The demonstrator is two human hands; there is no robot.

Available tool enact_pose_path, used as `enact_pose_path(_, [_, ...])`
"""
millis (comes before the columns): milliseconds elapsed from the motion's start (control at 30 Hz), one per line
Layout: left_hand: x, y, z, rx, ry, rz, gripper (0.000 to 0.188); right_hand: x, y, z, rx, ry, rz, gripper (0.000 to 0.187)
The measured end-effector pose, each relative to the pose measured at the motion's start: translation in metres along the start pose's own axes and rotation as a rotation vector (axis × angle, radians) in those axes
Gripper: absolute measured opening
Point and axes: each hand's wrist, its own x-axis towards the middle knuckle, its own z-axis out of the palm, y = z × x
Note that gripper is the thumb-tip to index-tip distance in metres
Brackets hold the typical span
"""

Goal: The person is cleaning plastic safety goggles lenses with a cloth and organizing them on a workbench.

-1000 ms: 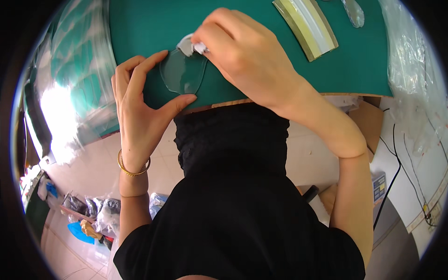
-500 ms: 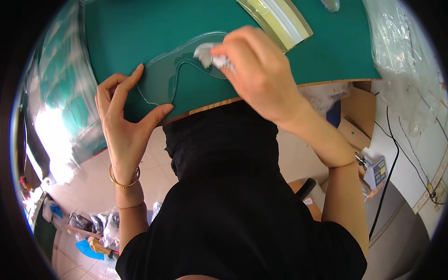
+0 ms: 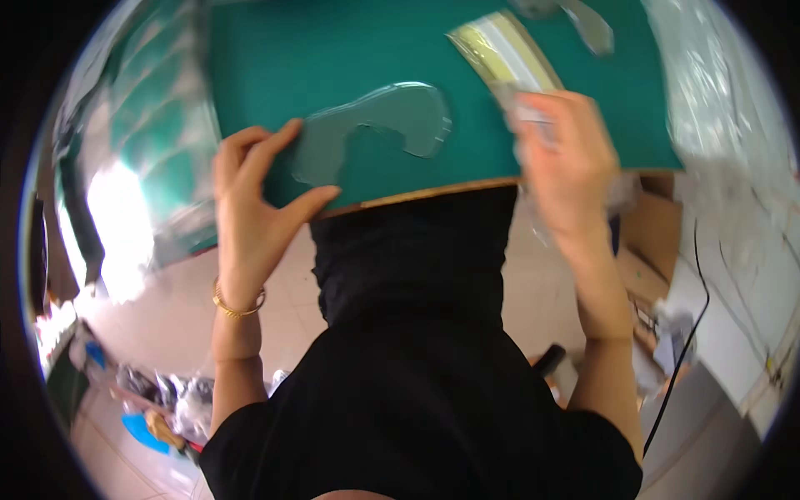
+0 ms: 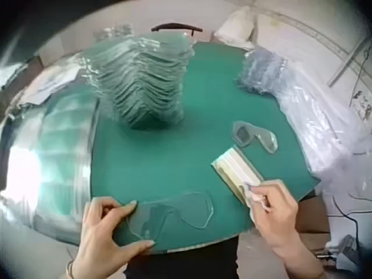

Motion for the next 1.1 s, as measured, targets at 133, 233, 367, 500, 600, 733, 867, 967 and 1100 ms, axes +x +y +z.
enact_pose_path(133, [0.001,0.007,-0.006,0.031,0.023,0.119,0.068,0.009,0.082,-0.027,-0.275,0.078,0.189,0.02])
enact_pose_path(233, [-0.01,0.0,-0.022,-0.082,0.074,0.172,0.06,0.013,0.118,-0.035,-0.278,-0.118,0.266,0.036])
enact_pose_path(367, [-0.016,-0.062,-0.088,0.098,0.459,-0.155,0.051,0.036,0.114,-0.061,-0.465,-0.028,0.093,0.043])
enact_pose_path(500, [-0.003,-0.152,-0.159,0.269,0.443,-0.445,0.078,0.08,0.017,-0.054,-0.308,0.034,-0.123,0.031])
enact_pose_path(600, [0.015,-0.198,-0.169,0.086,0.298,-0.498,0.097,0.114,-0.053,-0.023,-0.092,-0.007,-0.392,0.025])
enact_pose_path(733, [0.046,-0.202,-0.172,0.014,0.115,-0.524,0.087,0.146,-0.142,0.02,0.149,0.002,-0.688,0.022])
enact_pose_path(867, [0.053,-0.192,-0.173,-0.128,0.152,-0.51,0.056,0.164,-0.206,0.084,0.524,-0.153,-0.703,0.036])
enact_pose_path(967, [0.049,-0.173,-0.174,-0.237,0.205,-0.45,0.038,0.194,-0.241,0.14,0.496,0.075,-0.957,0.02])
enact_pose_path(1100, [0.04,-0.155,-0.17,-0.486,0.267,-0.267,0.022,0.207,-0.283,0.146,0.408,-0.21,-0.843,0.022])
